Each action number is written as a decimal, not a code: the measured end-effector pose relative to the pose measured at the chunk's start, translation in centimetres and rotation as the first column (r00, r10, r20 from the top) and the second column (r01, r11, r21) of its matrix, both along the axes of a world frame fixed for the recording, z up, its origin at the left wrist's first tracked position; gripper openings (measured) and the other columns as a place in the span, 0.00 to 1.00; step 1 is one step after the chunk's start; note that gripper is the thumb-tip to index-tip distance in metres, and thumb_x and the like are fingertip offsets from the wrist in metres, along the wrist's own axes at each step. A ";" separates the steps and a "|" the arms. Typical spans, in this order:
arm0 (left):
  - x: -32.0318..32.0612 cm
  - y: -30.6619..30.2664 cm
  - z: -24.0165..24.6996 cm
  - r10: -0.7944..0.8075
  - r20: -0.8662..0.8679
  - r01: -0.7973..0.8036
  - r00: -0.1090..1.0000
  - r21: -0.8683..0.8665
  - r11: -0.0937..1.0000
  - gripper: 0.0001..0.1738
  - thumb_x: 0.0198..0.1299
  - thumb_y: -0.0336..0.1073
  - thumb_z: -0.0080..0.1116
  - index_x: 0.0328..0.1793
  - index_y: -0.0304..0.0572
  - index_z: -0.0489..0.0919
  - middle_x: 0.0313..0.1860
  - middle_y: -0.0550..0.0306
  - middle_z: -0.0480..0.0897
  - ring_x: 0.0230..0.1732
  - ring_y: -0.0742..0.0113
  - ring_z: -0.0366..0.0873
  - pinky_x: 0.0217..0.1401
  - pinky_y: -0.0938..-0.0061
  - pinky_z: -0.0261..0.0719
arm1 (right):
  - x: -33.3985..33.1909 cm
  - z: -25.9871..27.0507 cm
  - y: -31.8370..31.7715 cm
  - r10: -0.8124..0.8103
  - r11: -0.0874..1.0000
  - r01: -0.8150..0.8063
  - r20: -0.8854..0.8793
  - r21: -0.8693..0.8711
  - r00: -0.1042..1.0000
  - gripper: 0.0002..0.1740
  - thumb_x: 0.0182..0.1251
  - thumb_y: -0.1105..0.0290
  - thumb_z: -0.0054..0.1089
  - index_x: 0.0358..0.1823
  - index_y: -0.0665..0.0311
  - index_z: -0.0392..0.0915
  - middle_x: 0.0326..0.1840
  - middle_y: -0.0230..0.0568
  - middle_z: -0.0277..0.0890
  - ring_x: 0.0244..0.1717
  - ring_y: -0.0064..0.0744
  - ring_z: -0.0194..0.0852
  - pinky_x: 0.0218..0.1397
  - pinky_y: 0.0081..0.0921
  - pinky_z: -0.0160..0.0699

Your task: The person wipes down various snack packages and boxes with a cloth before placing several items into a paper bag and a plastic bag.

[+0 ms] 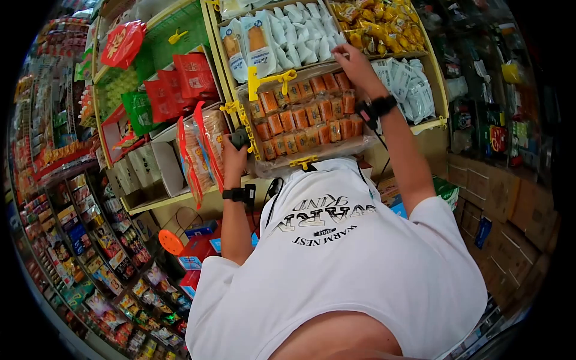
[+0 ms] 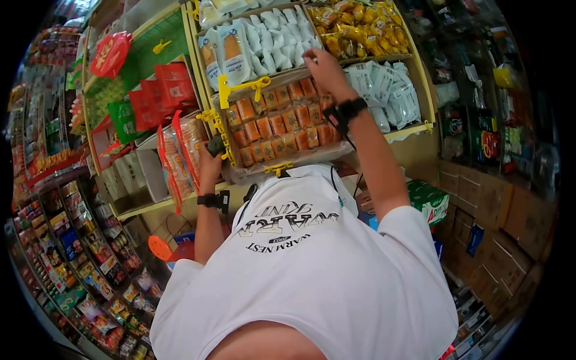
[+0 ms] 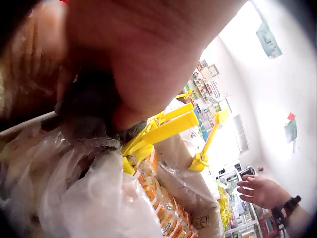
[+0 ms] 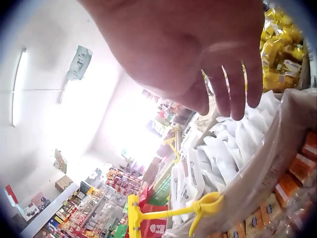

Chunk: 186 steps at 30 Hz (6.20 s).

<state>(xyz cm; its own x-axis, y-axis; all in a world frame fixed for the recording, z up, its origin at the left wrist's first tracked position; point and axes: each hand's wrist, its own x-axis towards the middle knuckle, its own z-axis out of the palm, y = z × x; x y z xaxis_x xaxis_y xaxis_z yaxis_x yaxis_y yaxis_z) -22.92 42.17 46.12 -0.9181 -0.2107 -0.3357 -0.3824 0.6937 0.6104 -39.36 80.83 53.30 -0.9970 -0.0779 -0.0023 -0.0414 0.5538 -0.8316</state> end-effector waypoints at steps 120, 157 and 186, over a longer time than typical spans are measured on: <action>1.8 37.9 11.3 -0.390 -0.466 0.577 0.794 0.379 0.723 0.24 0.52 0.25 0.55 0.59 0.35 0.70 0.51 0.47 0.73 0.53 0.54 0.71 0.64 0.66 0.67 | 30.3 -4.6 30.7 -0.481 0.784 0.564 0.320 -0.261 0.817 0.15 0.71 0.61 0.61 0.31 0.66 0.77 0.25 0.31 0.73 0.27 0.18 0.65 0.31 0.23 0.67; -4.4 73.4 13.3 -0.892 -0.114 0.877 0.438 0.273 0.396 0.25 0.58 0.31 0.58 0.63 0.44 0.69 0.44 0.38 0.81 0.46 0.36 0.79 0.51 0.60 0.77 | 36.8 -8.7 61.9 -0.808 -0.111 0.852 0.546 -0.512 0.223 0.07 0.71 0.74 0.47 0.44 0.62 0.75 0.26 0.27 0.67 0.21 0.18 0.64 0.22 0.17 0.57; -22.1 95.8 6.1 -0.866 -0.014 0.827 0.500 0.305 0.473 0.24 0.59 0.33 0.62 0.61 0.46 0.69 0.39 0.38 0.83 0.44 0.38 0.81 0.47 0.55 0.77 | 17.1 -5.9 88.9 -0.568 0.210 0.895 0.696 -0.395 0.440 0.11 0.77 0.65 0.55 0.53 0.61 0.79 0.33 0.30 0.76 0.34 0.22 0.75 0.39 0.22 0.74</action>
